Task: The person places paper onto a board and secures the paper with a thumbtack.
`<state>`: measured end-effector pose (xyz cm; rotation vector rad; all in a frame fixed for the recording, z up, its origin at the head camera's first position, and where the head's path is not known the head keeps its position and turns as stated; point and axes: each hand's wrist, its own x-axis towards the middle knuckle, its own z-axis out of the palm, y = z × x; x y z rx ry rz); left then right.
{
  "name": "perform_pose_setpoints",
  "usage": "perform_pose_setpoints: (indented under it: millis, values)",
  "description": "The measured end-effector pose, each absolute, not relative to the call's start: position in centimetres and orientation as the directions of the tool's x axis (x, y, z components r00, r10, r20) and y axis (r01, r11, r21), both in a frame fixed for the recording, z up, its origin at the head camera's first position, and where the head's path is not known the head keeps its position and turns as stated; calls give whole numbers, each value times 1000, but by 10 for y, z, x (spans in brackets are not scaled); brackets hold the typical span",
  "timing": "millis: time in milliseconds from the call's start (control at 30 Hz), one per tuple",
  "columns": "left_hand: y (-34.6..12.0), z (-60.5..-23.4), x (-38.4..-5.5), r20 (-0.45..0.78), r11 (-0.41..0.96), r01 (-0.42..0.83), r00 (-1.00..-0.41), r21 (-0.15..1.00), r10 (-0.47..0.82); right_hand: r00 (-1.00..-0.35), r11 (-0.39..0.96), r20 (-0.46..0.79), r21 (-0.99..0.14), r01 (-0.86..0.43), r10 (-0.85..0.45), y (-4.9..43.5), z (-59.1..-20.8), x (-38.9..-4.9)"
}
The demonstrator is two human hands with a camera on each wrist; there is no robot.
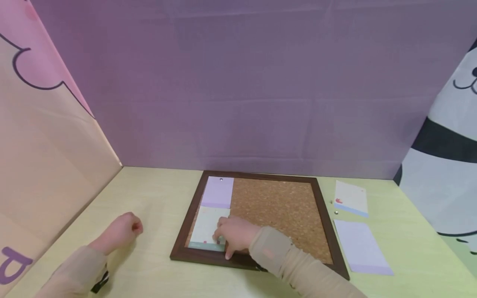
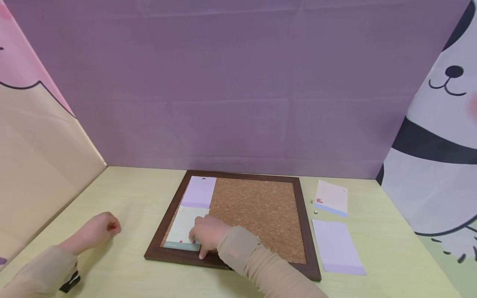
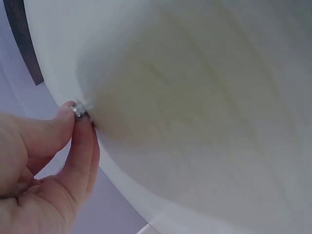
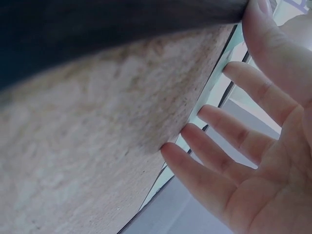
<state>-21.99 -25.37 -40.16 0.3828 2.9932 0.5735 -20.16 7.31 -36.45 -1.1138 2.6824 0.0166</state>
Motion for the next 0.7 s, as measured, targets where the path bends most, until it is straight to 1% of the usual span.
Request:
perform_pose_setpoints:
  millis: [300,433,533,700]
  values:
    - [-256,-399,-223,-24,906,228,-967,356,253,-677,705,-224,-73,-705,-701,73,-364,-202]
    - [-257,-403,-223,-2,902,261,-960,345,278,-682,709,-222,-76,-701,-697,74,-365,-202]
    - [-258,-405,-223,7,891,281,-955,356,298,-682,709,-219,-79,-700,-698,74,-366,-203]
    - [-259,-404,-223,5,879,270,-957,394,292,-680,708,-218,-89,-701,-701,74,-366,-203]
